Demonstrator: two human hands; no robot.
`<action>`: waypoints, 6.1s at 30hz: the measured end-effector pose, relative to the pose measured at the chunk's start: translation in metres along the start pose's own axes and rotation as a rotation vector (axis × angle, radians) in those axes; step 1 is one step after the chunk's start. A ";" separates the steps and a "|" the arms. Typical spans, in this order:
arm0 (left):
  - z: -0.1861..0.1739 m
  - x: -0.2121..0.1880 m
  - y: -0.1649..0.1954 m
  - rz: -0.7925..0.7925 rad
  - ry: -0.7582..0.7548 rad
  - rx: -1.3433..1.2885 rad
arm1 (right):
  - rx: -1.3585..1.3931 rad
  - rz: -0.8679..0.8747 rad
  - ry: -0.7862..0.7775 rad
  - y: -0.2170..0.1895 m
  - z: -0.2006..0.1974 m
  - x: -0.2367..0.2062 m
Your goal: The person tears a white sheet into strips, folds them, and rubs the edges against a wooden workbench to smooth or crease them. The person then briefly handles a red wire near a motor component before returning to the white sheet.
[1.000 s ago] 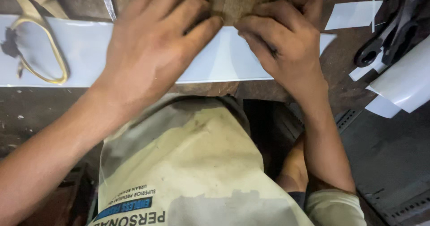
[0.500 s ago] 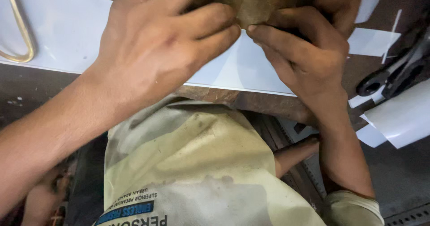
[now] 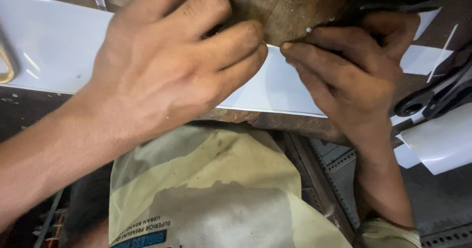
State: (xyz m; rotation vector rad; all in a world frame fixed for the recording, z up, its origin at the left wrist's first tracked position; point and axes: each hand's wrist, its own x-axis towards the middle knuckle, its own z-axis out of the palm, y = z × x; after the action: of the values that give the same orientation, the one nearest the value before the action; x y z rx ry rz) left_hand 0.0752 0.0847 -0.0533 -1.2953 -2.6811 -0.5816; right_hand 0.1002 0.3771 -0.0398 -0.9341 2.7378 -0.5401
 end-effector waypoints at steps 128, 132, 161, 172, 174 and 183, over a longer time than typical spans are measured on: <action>0.066 0.105 0.147 0.064 -0.086 -0.004 | -0.054 0.073 0.116 0.067 -0.016 -0.153; 0.065 0.108 0.155 0.067 -0.118 0.082 | -0.054 0.096 0.114 0.062 -0.018 -0.157; 0.067 0.113 0.154 0.131 -0.184 0.009 | -0.051 0.188 0.096 0.059 -0.022 -0.171; 0.072 0.126 0.164 0.101 -0.103 0.000 | -0.156 0.199 0.049 0.049 -0.029 -0.176; 0.073 0.126 0.163 0.083 -0.103 -0.085 | -0.079 0.241 0.089 0.049 -0.027 -0.171; 0.076 0.118 0.159 0.129 -0.172 -0.126 | -0.064 0.246 0.074 0.055 -0.021 -0.181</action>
State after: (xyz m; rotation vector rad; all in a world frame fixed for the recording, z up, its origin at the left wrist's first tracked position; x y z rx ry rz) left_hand 0.1294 0.2897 -0.0461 -1.6067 -2.7052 -0.6614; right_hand 0.2049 0.5352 -0.0299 -0.5881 2.8954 -0.4522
